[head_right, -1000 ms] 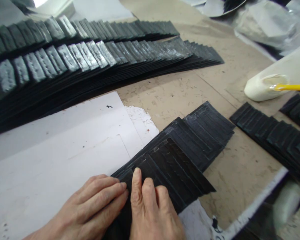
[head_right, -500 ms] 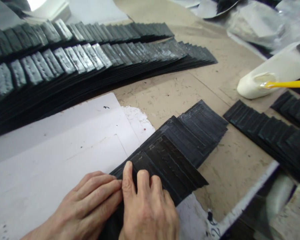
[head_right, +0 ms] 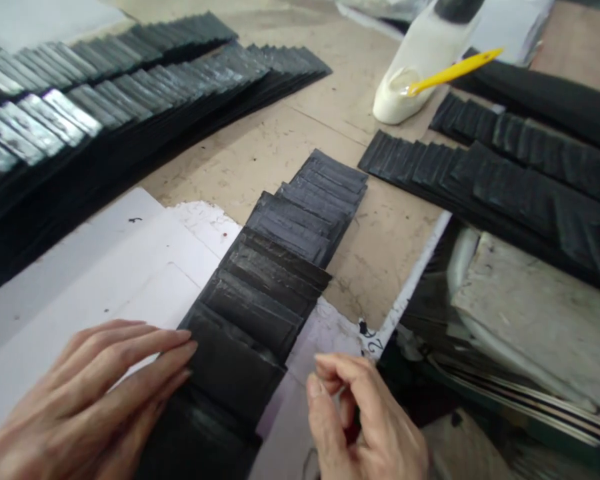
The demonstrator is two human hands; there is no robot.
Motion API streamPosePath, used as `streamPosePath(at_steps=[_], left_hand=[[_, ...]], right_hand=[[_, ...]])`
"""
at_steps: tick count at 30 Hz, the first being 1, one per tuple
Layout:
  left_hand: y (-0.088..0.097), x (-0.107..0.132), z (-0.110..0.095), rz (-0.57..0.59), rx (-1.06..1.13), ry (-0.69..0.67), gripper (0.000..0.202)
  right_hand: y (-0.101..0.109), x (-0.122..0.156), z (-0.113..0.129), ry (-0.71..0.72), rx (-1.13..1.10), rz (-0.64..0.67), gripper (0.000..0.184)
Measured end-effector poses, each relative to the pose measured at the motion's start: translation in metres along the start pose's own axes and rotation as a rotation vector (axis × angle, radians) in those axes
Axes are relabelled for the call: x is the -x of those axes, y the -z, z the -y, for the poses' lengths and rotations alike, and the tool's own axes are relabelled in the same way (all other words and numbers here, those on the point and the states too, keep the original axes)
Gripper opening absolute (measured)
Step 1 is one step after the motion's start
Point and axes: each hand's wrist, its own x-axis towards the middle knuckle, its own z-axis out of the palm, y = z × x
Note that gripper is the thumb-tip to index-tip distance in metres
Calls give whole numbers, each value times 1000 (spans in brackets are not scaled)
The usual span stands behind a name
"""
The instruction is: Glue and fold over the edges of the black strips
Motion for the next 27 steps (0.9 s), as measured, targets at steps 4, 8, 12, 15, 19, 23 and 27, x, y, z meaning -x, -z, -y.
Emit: streamPosePath(at_steps=[4,8,12,15,19,23,27], left_hand=[[-18,-19,-16,21,166,-30,28],[-37,-30,-19,88,328,-25,33],[-38,-36,-13,140,341,14,28],[-36,-40,-10,166,323,3,26],[-37,-43,-9,191,317,-23,29],[-39,-43,-7,287,335,-43,37],[-39,-42,-5,294,339,-80,39]], right_hand=[[-12,8,5,-214,-369,114,7],[-21,5,17,-422,-600,189,16],[-25,-2,26,-729,-673,188,22],[-28,-6,32,-864,-762,208,20],[-29,-11,37,-937,-790,206,17],[-30,-14,37,-978,-811,215,16],[-33,-14,32,-986,-879,280,17]])
